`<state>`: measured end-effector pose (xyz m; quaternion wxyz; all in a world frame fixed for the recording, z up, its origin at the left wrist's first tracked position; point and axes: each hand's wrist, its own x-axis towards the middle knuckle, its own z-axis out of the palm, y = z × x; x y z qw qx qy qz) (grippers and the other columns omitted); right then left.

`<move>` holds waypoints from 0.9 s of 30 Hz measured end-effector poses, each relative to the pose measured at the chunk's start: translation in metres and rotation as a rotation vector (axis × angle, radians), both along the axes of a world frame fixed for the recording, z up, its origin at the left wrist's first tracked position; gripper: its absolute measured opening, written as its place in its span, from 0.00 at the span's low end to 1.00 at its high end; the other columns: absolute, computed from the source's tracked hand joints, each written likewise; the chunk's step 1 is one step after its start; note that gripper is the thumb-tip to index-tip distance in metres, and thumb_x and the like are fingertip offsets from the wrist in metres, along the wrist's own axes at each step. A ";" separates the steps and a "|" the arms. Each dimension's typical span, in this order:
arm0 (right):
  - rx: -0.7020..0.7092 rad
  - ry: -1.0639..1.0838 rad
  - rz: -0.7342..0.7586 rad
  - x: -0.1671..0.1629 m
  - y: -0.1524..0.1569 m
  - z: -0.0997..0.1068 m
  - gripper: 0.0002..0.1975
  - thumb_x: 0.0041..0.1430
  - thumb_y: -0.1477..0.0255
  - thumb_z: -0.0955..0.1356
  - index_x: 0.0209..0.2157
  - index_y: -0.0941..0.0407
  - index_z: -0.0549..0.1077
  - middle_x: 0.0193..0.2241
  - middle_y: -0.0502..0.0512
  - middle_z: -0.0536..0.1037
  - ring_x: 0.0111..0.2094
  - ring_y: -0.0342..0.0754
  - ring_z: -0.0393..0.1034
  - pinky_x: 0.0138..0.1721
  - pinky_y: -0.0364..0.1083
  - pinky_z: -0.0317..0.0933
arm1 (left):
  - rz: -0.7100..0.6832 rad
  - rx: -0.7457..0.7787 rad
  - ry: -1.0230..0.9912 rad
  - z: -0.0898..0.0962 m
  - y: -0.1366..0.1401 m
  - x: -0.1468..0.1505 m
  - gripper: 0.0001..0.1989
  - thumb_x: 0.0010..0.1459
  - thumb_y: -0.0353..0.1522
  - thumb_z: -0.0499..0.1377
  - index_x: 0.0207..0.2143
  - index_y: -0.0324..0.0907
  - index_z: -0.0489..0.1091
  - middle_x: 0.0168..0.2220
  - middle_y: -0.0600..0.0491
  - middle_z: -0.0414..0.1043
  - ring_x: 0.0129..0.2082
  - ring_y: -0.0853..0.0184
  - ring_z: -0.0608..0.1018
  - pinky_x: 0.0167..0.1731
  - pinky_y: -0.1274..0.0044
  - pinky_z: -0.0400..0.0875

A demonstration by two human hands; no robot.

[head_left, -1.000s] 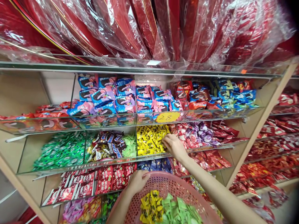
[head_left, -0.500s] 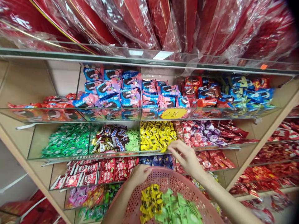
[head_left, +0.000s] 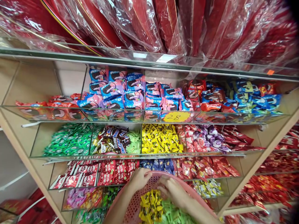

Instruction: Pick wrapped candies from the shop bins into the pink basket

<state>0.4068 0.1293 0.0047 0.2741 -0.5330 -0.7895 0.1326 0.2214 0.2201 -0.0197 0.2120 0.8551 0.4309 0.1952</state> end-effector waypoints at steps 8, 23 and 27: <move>0.286 0.019 -0.019 -0.009 0.033 0.102 0.08 0.64 0.69 0.62 0.37 0.54 0.72 0.33 0.53 0.75 0.35 0.46 0.69 0.37 0.44 0.61 | 0.009 -0.007 -0.005 -0.001 0.001 0.002 0.17 0.60 0.41 0.47 0.25 0.43 0.68 0.25 0.54 0.73 0.25 0.69 0.71 0.25 0.79 0.52; 0.288 -0.296 -0.307 -0.028 0.084 0.125 0.10 0.64 0.70 0.62 0.35 0.55 0.74 0.34 0.54 0.74 0.37 0.46 0.68 0.32 0.42 0.53 | 0.002 0.029 -0.008 -0.006 0.002 0.000 0.16 0.60 0.40 0.46 0.23 0.42 0.60 0.23 0.56 0.68 0.24 0.72 0.67 0.24 0.79 0.48; 0.301 -0.285 -0.339 -0.029 0.086 0.124 0.10 0.64 0.71 0.61 0.33 0.55 0.73 0.33 0.53 0.74 0.36 0.46 0.68 0.32 0.42 0.53 | 0.014 0.018 -0.017 -0.004 0.002 0.000 0.16 0.60 0.40 0.46 0.23 0.42 0.59 0.22 0.56 0.68 0.24 0.72 0.67 0.24 0.79 0.49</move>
